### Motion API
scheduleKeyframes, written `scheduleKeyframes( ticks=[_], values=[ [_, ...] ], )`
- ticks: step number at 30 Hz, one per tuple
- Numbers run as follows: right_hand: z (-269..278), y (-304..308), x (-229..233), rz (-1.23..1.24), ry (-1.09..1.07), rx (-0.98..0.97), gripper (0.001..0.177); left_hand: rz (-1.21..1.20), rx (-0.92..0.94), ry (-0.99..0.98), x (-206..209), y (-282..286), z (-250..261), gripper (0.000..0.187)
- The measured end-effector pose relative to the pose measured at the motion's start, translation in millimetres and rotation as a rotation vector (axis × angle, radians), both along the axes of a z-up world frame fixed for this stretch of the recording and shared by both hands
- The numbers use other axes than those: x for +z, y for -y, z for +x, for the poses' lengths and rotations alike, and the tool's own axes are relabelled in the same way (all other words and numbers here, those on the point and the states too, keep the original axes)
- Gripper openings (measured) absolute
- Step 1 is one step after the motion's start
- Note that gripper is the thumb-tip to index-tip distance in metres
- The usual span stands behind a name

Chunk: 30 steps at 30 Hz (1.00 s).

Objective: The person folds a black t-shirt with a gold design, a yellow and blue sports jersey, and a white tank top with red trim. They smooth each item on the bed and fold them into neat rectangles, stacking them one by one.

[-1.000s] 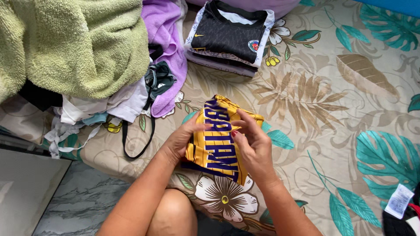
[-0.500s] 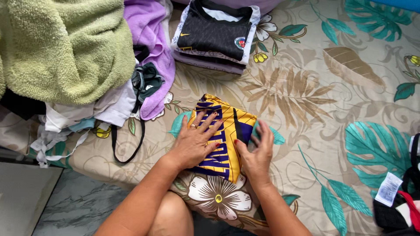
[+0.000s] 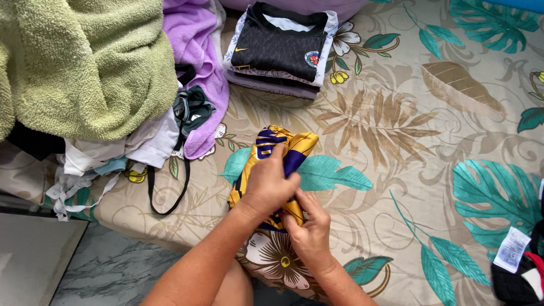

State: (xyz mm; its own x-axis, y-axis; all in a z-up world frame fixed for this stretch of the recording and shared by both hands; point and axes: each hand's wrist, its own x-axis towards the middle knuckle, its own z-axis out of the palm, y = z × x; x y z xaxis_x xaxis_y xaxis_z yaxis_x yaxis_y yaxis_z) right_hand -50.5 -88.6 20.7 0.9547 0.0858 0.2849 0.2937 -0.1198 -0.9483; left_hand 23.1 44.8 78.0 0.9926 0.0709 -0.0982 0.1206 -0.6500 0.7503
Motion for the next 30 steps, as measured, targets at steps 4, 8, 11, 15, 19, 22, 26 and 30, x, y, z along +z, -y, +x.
scheduleKeyframes(
  ticks=[4, 8, 11, 15, 19, 22, 26, 30],
  values=[
    [3.3, 19.1, -20.2, 0.260, -0.272, -0.118, 0.043, -0.808, 0.110, 0.150, -9.5, -22.7, 7.3, 0.032],
    [4.1, 16.9, -26.5, 1.091, -0.563, 0.455, 0.072, -1.375, 0.221, 0.140, 3.5, -29.9, -0.9, 0.023],
    [2.5, 2.9, 5.4, 1.217, -0.792, 0.643, 0.101, -1.431, 0.248, 0.123, 7.1, -25.6, -13.0, 0.026],
    [37.9, 20.2, 14.4, 1.433, -0.802, 0.399, 0.095, -1.326, 0.288, 0.111, -25.9, -28.2, -39.4, 0.032],
    [66.5, 34.1, -17.6, 0.891, -0.954, 0.036, 0.038, -1.369, 0.392, -0.281, -63.4, -56.7, -60.5, 0.036],
    [64.4, 35.1, -21.5, 0.714, -0.798, 0.054, 0.031, -1.525, 0.484, -0.455, -62.0, -84.0, -62.6, 0.042],
    [80.6, 39.3, -1.4, 0.540, -0.753, 0.132, 0.029, -1.590, 0.178, -0.478, -54.6, -106.4, -42.9, 0.047],
    [126.3, 31.3, 46.4, 0.404, -0.637, 0.108, 0.037, -1.328, -0.007, -0.224, -20.7, -106.6, -4.5, 0.061]
  ],
)
